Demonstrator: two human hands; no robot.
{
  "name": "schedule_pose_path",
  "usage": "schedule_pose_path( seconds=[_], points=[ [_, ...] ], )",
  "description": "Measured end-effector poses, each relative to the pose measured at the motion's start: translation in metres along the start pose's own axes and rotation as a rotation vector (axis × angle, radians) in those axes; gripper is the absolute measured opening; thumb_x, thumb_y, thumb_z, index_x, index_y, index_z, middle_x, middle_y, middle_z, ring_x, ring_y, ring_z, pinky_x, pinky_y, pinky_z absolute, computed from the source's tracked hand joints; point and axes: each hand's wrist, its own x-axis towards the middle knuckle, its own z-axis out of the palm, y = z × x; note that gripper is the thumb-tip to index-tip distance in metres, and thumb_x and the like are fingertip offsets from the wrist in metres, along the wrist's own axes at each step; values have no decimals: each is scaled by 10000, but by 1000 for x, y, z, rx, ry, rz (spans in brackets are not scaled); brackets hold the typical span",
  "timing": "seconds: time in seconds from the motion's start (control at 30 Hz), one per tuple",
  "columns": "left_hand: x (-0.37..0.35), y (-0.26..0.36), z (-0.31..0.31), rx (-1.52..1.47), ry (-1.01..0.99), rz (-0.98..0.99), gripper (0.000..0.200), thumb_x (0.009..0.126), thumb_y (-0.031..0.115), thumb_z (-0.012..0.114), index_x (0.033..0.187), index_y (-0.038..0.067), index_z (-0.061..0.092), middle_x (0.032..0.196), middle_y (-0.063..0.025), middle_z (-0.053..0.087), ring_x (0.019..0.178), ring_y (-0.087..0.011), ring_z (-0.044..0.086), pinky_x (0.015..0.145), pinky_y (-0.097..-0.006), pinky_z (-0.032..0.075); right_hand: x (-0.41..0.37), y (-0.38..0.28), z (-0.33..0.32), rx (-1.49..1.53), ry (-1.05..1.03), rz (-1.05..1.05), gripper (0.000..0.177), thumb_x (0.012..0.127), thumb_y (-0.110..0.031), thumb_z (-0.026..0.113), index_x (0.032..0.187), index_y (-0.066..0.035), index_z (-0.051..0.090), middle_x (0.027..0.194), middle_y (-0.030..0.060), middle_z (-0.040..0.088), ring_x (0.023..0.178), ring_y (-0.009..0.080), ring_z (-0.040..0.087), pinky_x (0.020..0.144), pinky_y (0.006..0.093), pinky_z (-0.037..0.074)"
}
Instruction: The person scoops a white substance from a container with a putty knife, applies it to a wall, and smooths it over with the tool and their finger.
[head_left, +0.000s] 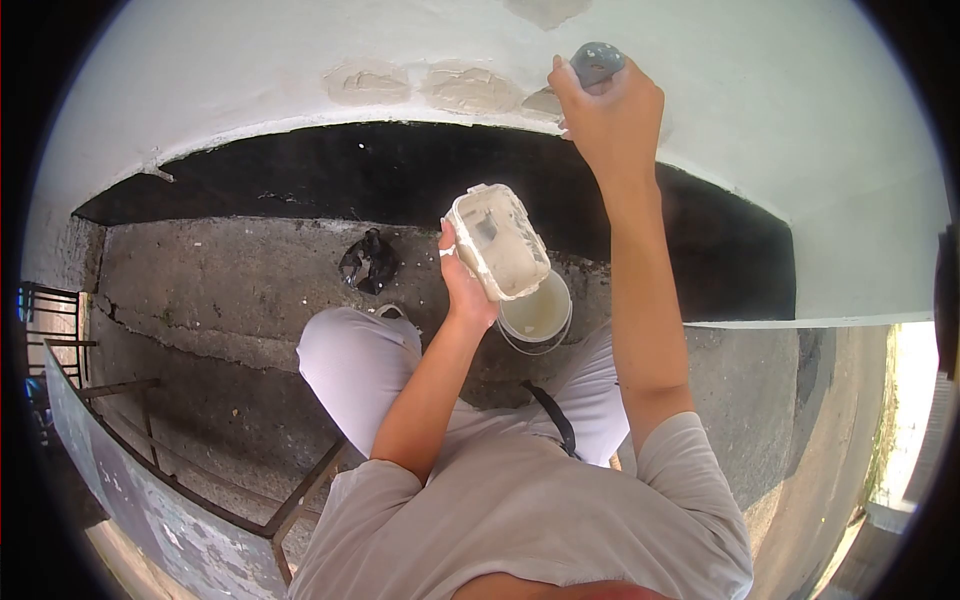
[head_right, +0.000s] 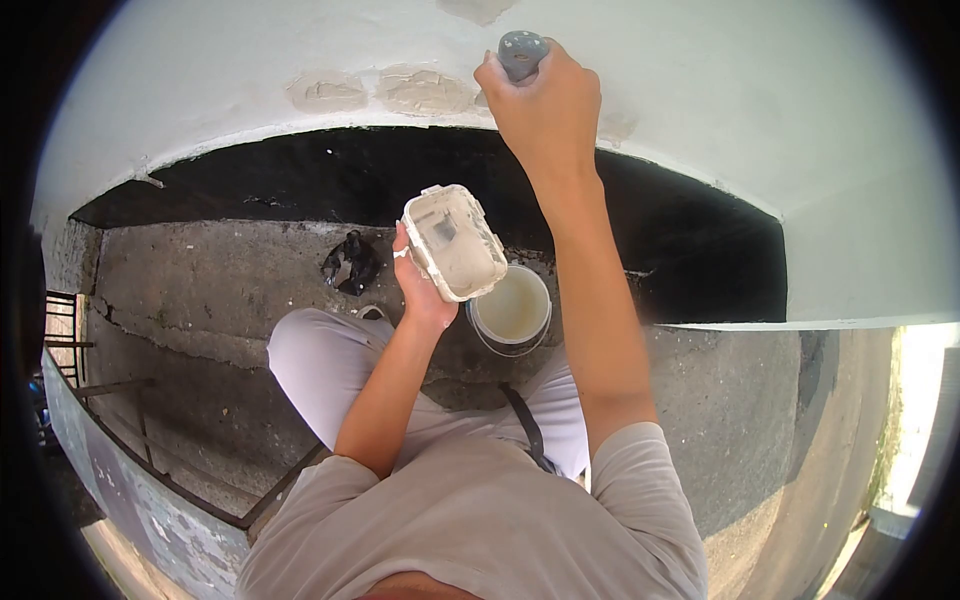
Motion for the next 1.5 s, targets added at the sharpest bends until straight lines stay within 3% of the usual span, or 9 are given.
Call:
schedule_pose_path(
  seconds=[0.13,0.23,0.53,0.73,1.03,1.13,1.23,1.33,1.5],
  points=[
    [-1,1,3,4,51,8,635,1043,590,356,1450,123,496,1397,-101,580,1266,-294,575,1075,-469,474,-10,0,-20,18,25,12,287,812,-256,775,810,17,686,635,96,692,541,171,645,575,317,522],
    [-1,0,1,14,46,1,683,1029,630,374,1466,115,474,1410,-100,562,1277,-288,561,1080,-455,464,-13,-4,-25,64,-75,185,290,821,-257,763,819,23,689,629,92,685,490,169,623,526,303,521],
    [-2,-1,2,3,23,13,619,1048,581,366,1446,125,499,1403,-94,575,1277,-286,565,1085,-457,462,10,12,-13,-22,-79,4,298,834,-259,725,706,-1,649,542,70,624,450,147,603,474,299,510],
    [-2,-2,-1,-8,51,-16,635,1042,590,377,1444,114,497,1402,-87,570,1282,-279,559,1089,-449,457,5,-1,-18,43,-144,153,319,834,-272,713,677,-5,633,532,58,617,456,175,630,495,310,514],
    [-1,-4,-1,10,33,-15,683,1038,631,359,1464,109,468,1402,-95,560,1281,-278,555,1084,-442,456,21,10,-4,-181,-139,73,388,829,-302,712,701,55,629,548,154,634,492,282,654,613,396,556],
    [0,-2,0,-9,21,4,637,1042,595,372,1452,123,491,1390,-93,578,1268,-283,570,1077,-455,468,24,12,-13,-281,-81,31,370,823,-296,713,701,44,634,555,150,639,487,274,652,611,392,553],
    [-2,0,4,-27,4,4,613,1046,575,375,1447,129,502,1390,-91,583,1267,-284,573,1077,-459,471,19,15,-18,-271,-56,-23,369,816,-299,709,700,43,633,560,155,641,485,283,649,605,388,553],
    [-2,-1,3,-18,37,-10,614,1046,575,374,1447,128,503,1399,-90,577,1276,-282,567,1082,-456,466,16,2,-19,-183,-202,148,373,805,-306,703,707,47,637,585,172,651,538,316,665,624,401,555],
    [-1,-4,-1,-3,62,-4,622,1043,582,379,1444,123,504,1404,-85,574,1282,-280,562,1089,-452,459,28,17,0,-199,-161,8,380,789,-321,704,718,47,643,578,160,645,545,301,671,634,403,556]
  ],
)
